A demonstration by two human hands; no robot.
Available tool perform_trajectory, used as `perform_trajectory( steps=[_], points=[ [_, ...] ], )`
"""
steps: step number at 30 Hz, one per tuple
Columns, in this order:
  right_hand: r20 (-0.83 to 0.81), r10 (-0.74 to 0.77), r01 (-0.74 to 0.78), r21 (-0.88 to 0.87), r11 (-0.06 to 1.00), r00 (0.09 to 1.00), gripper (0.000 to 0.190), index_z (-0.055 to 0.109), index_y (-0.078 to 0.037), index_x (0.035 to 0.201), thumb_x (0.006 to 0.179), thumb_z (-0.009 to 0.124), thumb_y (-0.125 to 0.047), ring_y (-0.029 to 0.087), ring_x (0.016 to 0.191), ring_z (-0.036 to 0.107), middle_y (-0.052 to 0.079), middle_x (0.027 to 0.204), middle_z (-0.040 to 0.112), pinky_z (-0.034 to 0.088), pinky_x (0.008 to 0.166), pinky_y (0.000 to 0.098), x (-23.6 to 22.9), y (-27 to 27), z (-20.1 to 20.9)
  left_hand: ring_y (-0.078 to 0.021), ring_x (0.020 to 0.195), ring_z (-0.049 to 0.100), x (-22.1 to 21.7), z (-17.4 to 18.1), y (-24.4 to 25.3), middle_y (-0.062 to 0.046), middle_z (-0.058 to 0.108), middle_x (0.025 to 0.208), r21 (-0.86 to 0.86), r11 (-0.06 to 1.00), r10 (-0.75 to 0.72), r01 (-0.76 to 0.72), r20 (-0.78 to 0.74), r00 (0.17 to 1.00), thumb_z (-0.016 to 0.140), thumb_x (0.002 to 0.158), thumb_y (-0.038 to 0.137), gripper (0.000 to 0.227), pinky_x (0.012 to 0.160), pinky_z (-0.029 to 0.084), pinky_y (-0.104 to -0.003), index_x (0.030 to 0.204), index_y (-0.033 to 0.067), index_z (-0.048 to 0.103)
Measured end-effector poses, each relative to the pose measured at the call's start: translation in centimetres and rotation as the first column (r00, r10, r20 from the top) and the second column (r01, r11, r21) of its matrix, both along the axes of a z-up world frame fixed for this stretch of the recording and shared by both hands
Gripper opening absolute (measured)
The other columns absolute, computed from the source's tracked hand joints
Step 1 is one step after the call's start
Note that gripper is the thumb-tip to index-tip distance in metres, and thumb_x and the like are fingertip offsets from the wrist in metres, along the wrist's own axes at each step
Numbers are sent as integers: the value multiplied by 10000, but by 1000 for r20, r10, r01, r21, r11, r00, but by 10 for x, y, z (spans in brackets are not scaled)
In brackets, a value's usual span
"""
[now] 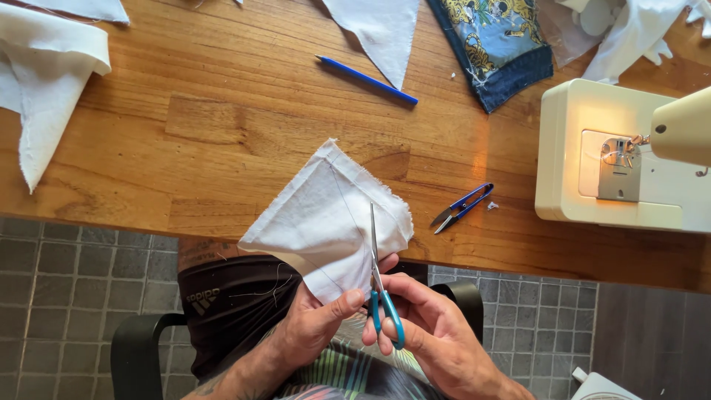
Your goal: The person marks a white fabric piece with a ruler and a blue pen, then cuts the fabric into triangular shapes using scissors. The person handles the fabric and tools on a wooden table.
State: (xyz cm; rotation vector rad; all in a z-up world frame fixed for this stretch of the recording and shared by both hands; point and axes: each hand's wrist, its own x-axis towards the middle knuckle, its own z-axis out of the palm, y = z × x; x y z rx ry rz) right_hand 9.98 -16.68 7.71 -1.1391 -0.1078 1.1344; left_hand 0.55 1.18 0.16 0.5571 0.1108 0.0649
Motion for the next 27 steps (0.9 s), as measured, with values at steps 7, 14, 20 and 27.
perform_trajectory(
  steps=[7,14,20,27],
  points=[
    [78,-18,20,-19,1000,997,638,605,46,1608,1063,846,-182,261,1001,809,239,1104,807,579,789,335,1,-7,-14,-363,1506,684,-3,-5,6,-305,650,1683,107,994,-8,11,-25,1000,753,1140,301,587,1315,507,-581,1576,-74,640],
    [7,-21,22,-63,998,1000,607,656,73,1551,1022,873,-130,262,912,749,253,1053,780,562,743,348,11,4,-1,-356,1559,635,-2,3,14,-303,592,1738,174,983,-55,50,24,998,752,1152,378,684,1344,466,-511,1618,-100,602],
    [37,-7,13,-166,986,999,613,698,46,1531,983,901,-140,266,963,847,145,1194,747,573,695,320,19,1,3,-255,1337,760,-11,-7,18,-141,806,1454,285,954,-59,91,-116,991,782,1086,365,634,1196,583,-453,1569,-33,683],
    [31,24,-20,-119,993,999,576,694,64,1510,1004,874,-144,232,905,768,218,996,809,570,719,324,34,9,10,-301,1207,830,-7,15,24,-173,838,1340,176,969,-163,176,-87,983,775,1093,366,763,1134,651,-474,1693,-41,536]
  ],
)
